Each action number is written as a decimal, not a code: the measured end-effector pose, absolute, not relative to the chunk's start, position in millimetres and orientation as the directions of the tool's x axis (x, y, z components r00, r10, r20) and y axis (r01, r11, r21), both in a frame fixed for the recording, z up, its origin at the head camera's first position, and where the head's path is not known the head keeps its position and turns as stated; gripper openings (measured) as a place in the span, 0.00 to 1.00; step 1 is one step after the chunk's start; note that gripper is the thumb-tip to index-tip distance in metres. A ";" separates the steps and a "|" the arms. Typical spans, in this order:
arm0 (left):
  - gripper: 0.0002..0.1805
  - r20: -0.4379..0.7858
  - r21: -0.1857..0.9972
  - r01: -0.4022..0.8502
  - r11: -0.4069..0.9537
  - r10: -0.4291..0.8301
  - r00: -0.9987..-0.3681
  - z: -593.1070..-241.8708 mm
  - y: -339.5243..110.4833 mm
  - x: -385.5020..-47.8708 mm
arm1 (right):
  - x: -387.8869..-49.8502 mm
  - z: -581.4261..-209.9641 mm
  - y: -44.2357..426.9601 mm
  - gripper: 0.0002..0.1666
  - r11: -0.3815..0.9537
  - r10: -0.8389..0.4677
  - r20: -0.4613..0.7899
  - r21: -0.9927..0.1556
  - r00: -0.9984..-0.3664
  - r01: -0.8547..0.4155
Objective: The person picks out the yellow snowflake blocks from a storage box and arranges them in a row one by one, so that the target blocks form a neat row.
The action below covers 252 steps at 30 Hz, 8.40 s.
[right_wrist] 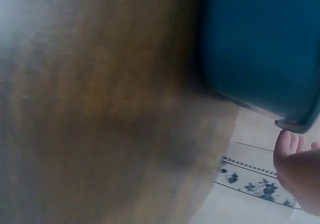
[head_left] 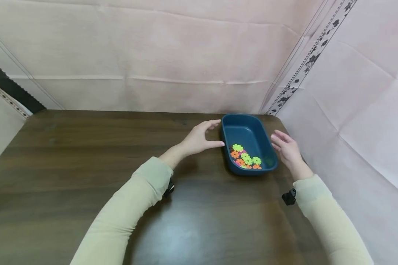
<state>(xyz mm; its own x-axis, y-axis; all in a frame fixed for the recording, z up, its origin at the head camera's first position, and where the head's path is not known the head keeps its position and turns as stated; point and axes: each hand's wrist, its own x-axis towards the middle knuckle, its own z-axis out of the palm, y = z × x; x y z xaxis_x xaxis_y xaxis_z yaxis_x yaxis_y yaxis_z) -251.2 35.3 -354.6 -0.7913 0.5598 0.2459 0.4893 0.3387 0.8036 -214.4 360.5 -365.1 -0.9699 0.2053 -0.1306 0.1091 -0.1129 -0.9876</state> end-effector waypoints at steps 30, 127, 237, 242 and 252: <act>0.30 -0.113 0.825 0.318 0.467 0.687 -0.718 -370.3 159.2 -277.1 | -218.0 -396.8 357.9 0.31 0.000 0.245 -0.330 -0.940 -0.912 0.341; 0.24 -0.451 0.877 -0.481 0.022 0.383 -0.806 -374.2 5.5 -312.3 | -220.1 -393.3 357.0 0.30 0.101 0.314 -0.329 -0.921 -0.890 0.376; 0.14 -0.366 0.516 0.204 0.832 0.429 -0.826 -375.8 191.6 -266.4 | -221.0 -393.7 356.4 0.29 0.156 0.339 -0.295 -0.919 -0.893 0.363; 0.08 -0.387 0.622 0.137 0.771 0.455 -0.802 -372.3 187.8 -272.9 | -221.7 -393.7 356.3 0.29 0.167 0.339 -0.282 -0.921 -0.897 0.353; 0.08 -0.347 0.809 0.019 0.588 0.503 -0.791 -357.7 181.3 -278.3 | -220.5 -394.1 356.4 0.29 0.165 0.338 -0.291 -0.918 -0.895 0.361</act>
<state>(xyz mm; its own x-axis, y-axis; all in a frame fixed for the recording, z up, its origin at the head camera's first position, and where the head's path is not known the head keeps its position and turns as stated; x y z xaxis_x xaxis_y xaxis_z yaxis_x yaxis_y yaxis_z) -278.3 181.3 -357.7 -0.7913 0.5033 -0.3472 0.0190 0.5878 0.8088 -220.5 356.4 -394.1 -0.8948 0.3384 -0.2911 0.3609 0.1646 -0.9180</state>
